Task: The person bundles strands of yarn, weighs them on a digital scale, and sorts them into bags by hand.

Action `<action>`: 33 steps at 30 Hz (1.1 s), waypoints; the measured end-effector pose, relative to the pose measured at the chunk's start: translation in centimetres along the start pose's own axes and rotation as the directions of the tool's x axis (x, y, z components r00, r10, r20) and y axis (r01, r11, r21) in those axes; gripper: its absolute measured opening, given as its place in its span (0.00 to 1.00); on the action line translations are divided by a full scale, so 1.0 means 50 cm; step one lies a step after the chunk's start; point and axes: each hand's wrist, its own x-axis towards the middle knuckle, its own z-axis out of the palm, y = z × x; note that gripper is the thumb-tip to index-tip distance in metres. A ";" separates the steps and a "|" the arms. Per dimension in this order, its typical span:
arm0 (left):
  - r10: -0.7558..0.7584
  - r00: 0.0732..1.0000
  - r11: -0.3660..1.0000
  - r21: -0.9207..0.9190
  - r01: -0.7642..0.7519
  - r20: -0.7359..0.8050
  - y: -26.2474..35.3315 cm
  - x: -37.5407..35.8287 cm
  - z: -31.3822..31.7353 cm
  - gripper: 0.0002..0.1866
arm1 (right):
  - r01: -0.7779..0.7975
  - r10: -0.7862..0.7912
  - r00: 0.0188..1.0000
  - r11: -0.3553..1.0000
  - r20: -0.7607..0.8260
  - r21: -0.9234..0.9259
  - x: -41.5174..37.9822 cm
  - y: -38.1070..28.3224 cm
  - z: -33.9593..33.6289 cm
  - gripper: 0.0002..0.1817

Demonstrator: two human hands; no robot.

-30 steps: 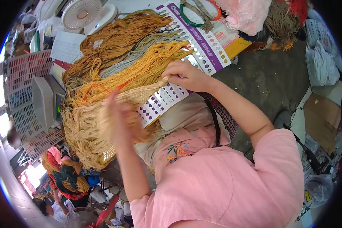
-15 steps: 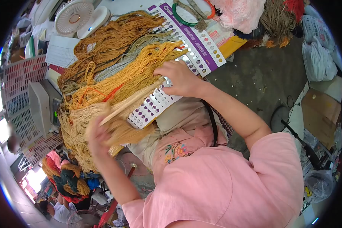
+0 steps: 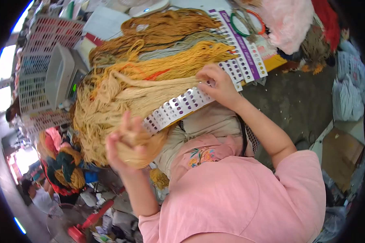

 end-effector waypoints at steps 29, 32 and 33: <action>-0.169 0.924 0.985 0.026 0.170 0.342 -0.084 0.030 -0.003 0.18 | -0.781 0.238 0.625 0.179 0.744 0.598 -0.008 -0.163 0.038 0.05; -0.120 0.975 0.989 0.113 0.100 0.189 -0.091 0.021 0.023 0.18 | -0.750 0.335 0.641 0.467 0.691 0.468 0.000 -0.176 0.036 0.05; -0.118 0.975 0.989 0.113 0.098 0.190 -0.096 0.022 0.025 0.18 | -0.710 0.312 0.681 0.502 0.662 0.494 -0.005 -0.172 0.048 0.05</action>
